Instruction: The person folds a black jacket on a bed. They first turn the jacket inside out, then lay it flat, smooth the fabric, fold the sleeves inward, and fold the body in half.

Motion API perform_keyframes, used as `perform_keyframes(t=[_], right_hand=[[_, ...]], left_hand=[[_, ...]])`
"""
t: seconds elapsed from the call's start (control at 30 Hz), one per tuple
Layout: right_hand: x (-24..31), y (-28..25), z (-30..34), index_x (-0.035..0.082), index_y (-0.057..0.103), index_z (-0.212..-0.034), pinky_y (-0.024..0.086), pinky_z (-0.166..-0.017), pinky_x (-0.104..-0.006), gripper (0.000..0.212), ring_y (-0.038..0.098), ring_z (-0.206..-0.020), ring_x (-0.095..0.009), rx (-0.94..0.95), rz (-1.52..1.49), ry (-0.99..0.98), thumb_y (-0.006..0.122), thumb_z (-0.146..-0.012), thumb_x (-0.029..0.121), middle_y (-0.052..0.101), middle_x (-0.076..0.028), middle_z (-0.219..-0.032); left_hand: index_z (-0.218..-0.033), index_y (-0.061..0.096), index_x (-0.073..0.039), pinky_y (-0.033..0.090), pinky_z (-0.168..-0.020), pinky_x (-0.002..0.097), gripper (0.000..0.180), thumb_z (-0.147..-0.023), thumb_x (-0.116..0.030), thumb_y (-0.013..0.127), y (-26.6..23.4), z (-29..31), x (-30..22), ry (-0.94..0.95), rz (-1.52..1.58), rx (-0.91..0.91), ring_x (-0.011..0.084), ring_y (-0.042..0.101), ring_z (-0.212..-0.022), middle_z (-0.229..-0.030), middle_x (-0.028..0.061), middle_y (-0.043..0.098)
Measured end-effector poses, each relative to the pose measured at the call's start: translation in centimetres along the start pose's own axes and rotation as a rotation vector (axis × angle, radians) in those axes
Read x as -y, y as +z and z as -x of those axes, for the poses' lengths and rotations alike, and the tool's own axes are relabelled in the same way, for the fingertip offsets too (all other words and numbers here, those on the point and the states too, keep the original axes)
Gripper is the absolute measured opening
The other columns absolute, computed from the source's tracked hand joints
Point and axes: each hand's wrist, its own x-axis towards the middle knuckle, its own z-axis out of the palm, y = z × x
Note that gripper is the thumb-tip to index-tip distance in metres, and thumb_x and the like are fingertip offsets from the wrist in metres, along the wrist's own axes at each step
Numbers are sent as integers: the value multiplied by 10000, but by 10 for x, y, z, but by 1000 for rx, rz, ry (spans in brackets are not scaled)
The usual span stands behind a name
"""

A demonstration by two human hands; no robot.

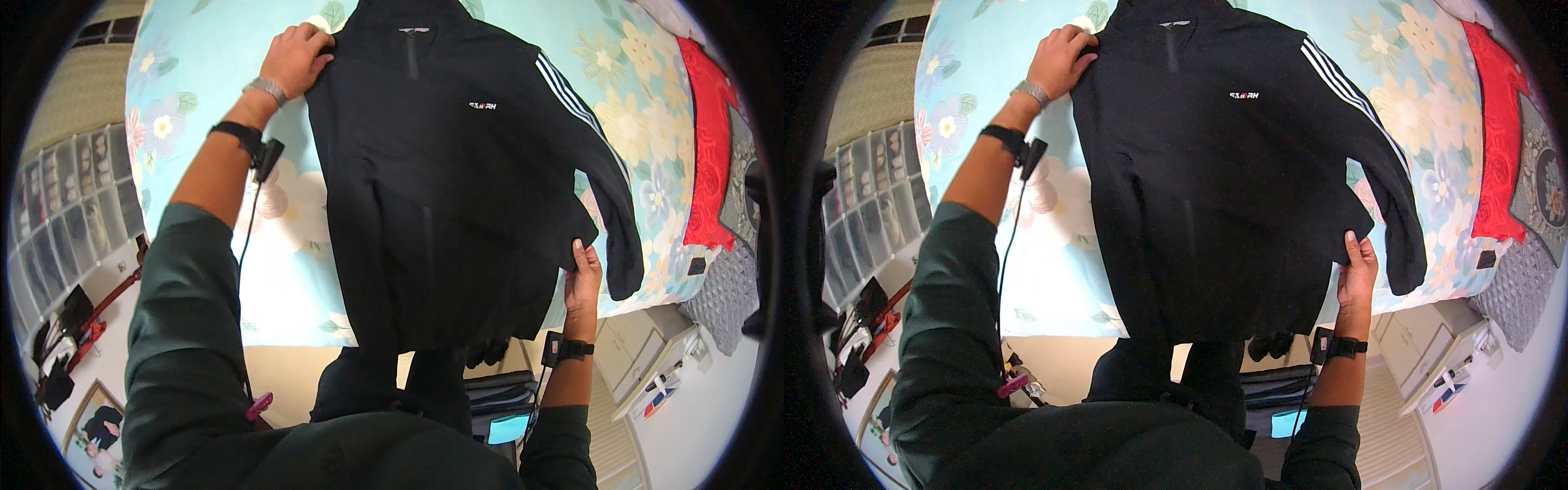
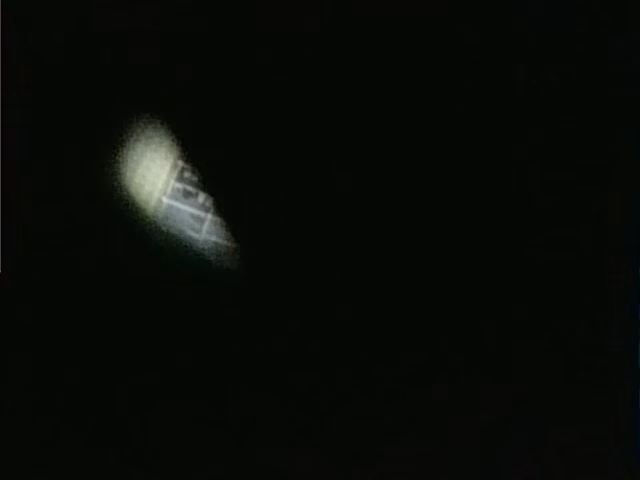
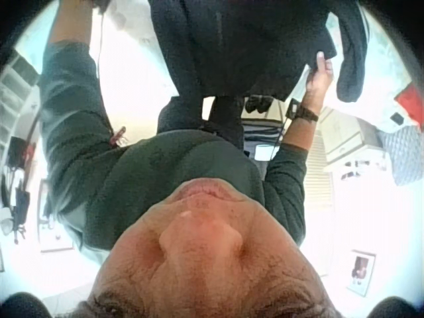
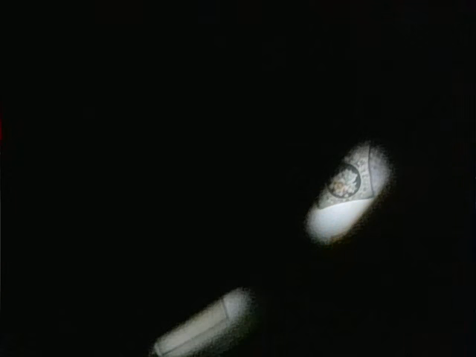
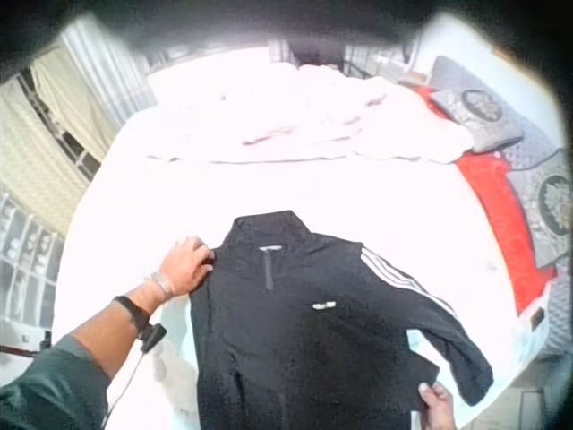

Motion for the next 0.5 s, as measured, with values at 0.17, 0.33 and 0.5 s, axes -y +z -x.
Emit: perform_keyframes(t=[0.17,0.33,0.5], right_hand=[[11,13,4,39,772,-1391,601,-1077,-354,338,802,-1168,-200,-79,35,32,847,-1088,166,847,-87,-1326],[31,38,38,-27,743,-1400,592,-1097,-370,369,774,-1156,-196,-119,225,-277,847,-1075,112,823,-127,-1345],[27,63,155,-40,739,-1309,600,-988,-427,292,739,-1094,-301,-229,891,-980,834,-1074,105,775,-179,-1175]], left_hand=[[-1071,775,-76,566,-917,488,204,-1019,-265,831,-13,39,-71,-28,-20,-80,359,694,-1056,-1118,116,719],[-1602,637,12,449,-1299,523,909,-1106,-749,582,0,69,-112,-18,-184,196,429,542,-1567,-1690,264,568],[-1693,552,2,404,-1335,538,1005,-1103,-810,510,6,69,-114,-31,-313,277,429,482,-1628,-1775,265,480]])
